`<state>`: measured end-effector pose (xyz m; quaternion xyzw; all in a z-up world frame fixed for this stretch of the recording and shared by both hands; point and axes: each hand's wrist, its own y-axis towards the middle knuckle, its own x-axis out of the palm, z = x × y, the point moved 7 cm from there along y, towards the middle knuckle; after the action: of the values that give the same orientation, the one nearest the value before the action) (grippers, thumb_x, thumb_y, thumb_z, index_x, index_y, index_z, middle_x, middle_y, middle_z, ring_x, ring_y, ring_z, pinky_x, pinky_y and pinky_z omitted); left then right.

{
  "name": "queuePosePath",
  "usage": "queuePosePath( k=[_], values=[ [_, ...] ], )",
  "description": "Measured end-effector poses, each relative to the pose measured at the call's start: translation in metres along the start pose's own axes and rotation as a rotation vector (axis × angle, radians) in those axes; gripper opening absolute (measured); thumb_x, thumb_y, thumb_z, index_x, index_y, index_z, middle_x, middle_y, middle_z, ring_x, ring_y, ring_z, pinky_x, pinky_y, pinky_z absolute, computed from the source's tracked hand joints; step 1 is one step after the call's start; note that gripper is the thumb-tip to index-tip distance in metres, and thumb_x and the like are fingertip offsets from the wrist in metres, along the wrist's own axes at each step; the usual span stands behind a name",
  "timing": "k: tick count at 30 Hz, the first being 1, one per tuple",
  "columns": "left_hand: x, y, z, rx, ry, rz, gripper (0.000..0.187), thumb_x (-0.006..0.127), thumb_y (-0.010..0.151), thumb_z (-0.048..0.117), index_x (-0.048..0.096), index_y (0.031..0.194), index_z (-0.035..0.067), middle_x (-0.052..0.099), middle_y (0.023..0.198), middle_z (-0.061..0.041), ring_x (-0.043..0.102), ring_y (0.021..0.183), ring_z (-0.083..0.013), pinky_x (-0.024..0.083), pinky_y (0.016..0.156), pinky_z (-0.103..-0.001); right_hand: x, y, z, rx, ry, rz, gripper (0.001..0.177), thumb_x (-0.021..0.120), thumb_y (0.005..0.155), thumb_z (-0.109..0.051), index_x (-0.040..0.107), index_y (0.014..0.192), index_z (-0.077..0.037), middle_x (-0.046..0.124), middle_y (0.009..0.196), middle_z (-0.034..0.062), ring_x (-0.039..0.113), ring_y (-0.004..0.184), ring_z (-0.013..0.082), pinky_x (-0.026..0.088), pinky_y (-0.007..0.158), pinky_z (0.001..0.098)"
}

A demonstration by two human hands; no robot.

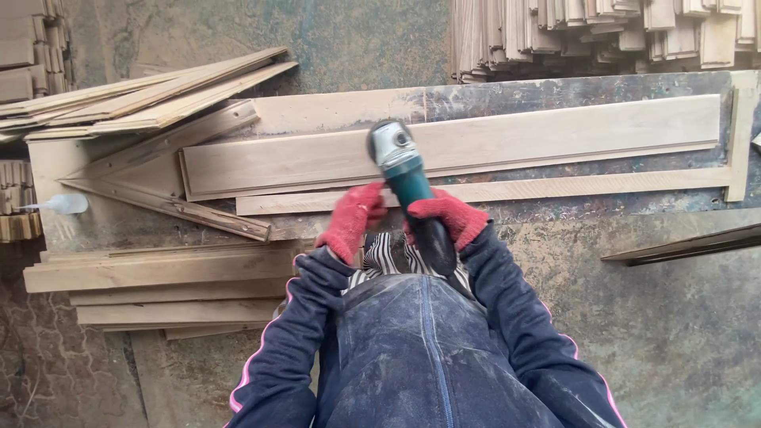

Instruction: Sanding the surface of wooden planks using an angle grinder equipped with a sanding disc.

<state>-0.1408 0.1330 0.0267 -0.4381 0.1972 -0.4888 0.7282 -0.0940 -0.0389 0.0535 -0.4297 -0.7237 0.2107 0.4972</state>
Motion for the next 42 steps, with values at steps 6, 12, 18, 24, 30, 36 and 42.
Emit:
queuePosePath(
  k=[6,12,18,24,30,36,42],
  values=[
    [-0.078,0.043,0.116,0.863,0.942,0.629,0.044,0.064,0.098,0.025,0.062,0.141,0.013,0.061,0.14,-0.018,0.053,0.134,-0.0359,0.039,0.118,-0.047,-0.066,-0.058,-0.037,-0.117,0.14,0.179,0.031,0.082,0.066,-0.017,0.066,0.09,-0.006,0.07,0.069,0.0221,0.074,0.063,0.0408,0.062,0.057,0.0574],
    [-0.057,0.078,0.117,1.034,1.543,0.523,0.035,0.053,0.102,0.049,0.065,0.13,0.031,0.064,0.121,0.002,0.05,0.135,-0.0204,0.012,0.125,-0.057,-0.133,-0.073,-0.036,-0.311,0.223,0.109,0.051,0.07,0.076,-0.026,0.065,0.123,-0.007,0.074,0.093,0.0243,0.076,0.08,0.0413,0.063,0.071,0.0552],
    [-0.066,0.084,0.111,1.192,1.536,0.49,0.034,0.056,0.099,0.047,0.066,0.128,0.032,0.064,0.117,0.003,0.054,0.128,-0.0192,0.018,0.124,-0.057,-0.081,-0.053,-0.025,-0.328,0.241,0.068,0.05,0.068,0.077,-0.025,0.063,0.123,-0.004,0.073,0.089,0.0251,0.076,0.076,0.0408,0.063,0.069,0.0547],
    [-0.149,0.114,0.12,1.196,1.987,0.728,0.024,0.067,0.091,0.039,0.071,0.111,0.027,0.064,0.102,0.004,0.059,0.115,-0.0176,0.035,0.118,-0.046,-0.005,0.011,0.012,-0.17,0.251,0.147,0.046,0.076,0.067,-0.005,0.065,0.112,-0.001,0.067,0.073,0.0312,0.071,0.06,0.0496,0.06,0.055,0.06],
    [-0.162,0.073,0.136,1.256,1.559,0.605,0.04,0.045,0.112,0.046,0.065,0.135,0.021,0.051,0.129,-0.007,0.041,0.141,-0.026,0.012,0.127,-0.053,0.071,0.051,0.038,-0.109,0.16,-0.007,0.052,0.082,0.061,0.007,0.062,0.109,0.004,0.065,0.069,0.0359,0.069,0.053,0.051,0.057,0.045,0.0592],
    [-0.162,0.073,0.136,1.271,1.567,0.63,0.037,0.044,0.112,0.046,0.065,0.135,0.025,0.051,0.128,-0.005,0.042,0.141,-0.0239,0.011,0.128,-0.052,0.05,0.022,0.028,-0.096,0.205,0.159,0.049,0.08,0.058,0.003,0.063,0.103,0.0,0.064,0.065,0.0314,0.07,0.054,0.0465,0.06,0.051,0.0583],
    [-0.157,0.068,0.133,1.375,1.563,0.643,0.033,0.058,0.107,0.039,0.064,0.135,0.022,0.048,0.129,-0.007,0.04,0.14,-0.0262,0.013,0.127,-0.054,-0.02,-0.043,-0.014,-0.323,0.287,0.228,0.043,0.072,0.073,-0.02,0.067,0.112,-0.003,0.073,0.081,0.0236,0.076,0.068,0.0376,0.064,0.061,0.0491]
  ],
)
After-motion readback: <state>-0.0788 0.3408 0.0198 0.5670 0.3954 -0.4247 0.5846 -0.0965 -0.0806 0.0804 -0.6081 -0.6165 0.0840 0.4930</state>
